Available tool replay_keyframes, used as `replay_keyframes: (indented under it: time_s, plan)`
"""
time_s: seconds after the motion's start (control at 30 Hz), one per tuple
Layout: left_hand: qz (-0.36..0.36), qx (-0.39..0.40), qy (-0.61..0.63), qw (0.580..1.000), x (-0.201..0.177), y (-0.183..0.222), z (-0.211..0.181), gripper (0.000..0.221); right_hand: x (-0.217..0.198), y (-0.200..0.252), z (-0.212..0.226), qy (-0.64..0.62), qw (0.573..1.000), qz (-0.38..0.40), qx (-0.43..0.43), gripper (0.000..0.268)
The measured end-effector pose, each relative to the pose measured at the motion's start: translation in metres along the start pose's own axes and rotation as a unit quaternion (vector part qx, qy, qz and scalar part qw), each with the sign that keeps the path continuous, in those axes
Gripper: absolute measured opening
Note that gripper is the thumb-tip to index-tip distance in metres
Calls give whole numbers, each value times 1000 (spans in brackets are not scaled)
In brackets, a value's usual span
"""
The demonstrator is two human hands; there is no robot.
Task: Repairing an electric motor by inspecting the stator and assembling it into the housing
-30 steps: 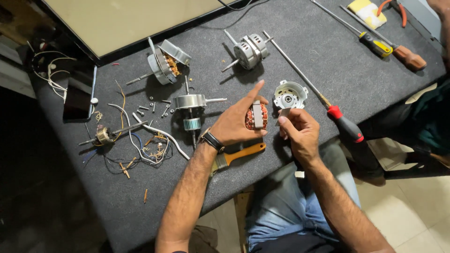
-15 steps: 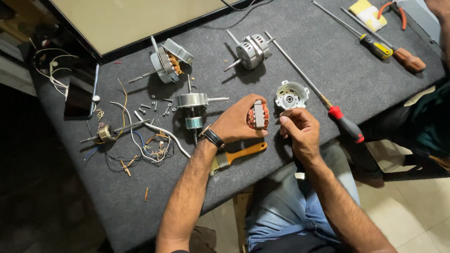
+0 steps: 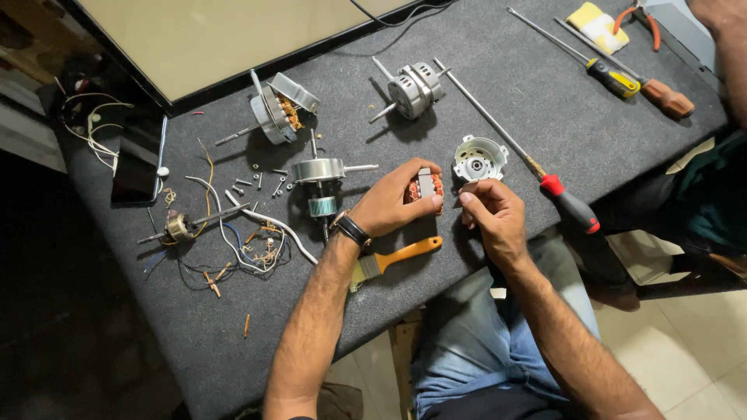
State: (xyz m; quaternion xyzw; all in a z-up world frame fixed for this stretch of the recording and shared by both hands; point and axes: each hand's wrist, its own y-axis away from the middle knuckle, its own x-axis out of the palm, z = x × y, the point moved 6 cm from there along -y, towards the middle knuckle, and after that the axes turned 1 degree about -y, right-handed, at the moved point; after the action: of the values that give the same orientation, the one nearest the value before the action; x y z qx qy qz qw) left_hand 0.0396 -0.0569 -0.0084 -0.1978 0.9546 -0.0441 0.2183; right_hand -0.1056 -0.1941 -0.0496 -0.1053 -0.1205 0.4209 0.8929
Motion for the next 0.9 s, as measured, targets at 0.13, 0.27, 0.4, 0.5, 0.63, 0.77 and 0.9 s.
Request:
replay_keyframes:
  time_s: [0.13, 0.27, 0.4, 0.5, 0.63, 0.77, 0.9]
  plan:
    - [-11, -26, 25, 999, 1, -1, 6, 53, 0, -1, -1, 7, 1000, 2, -2, 11]
    - [-61, -40, 48, 996, -6, -1, -7, 31, 2, 0, 1, 16, 1000, 5, 4, 12]
    - [-98, -48, 61, 992, -5, -3, 2, 35, -2, -1, -8, 15, 1000, 0, 7, 10]
    - [-97, -52, 58, 992, -7, 0, -9, 36, 5, -1, 10, 21, 1000, 2, 9, 12]
    - [-63, -3, 27, 998, -8, -2, -10, 40, 3, -1, 4, 23, 1000, 4, 8, 10]
    - [-46, 16, 35, 998, -4, -2, -9, 42, 0, -1, 0, 22, 1000, 3, 13, 10]
    - [-62, -28, 62, 996, -3, -1, -2, 31, 3, -1, 7, 30, 999, 8, 16, 11]
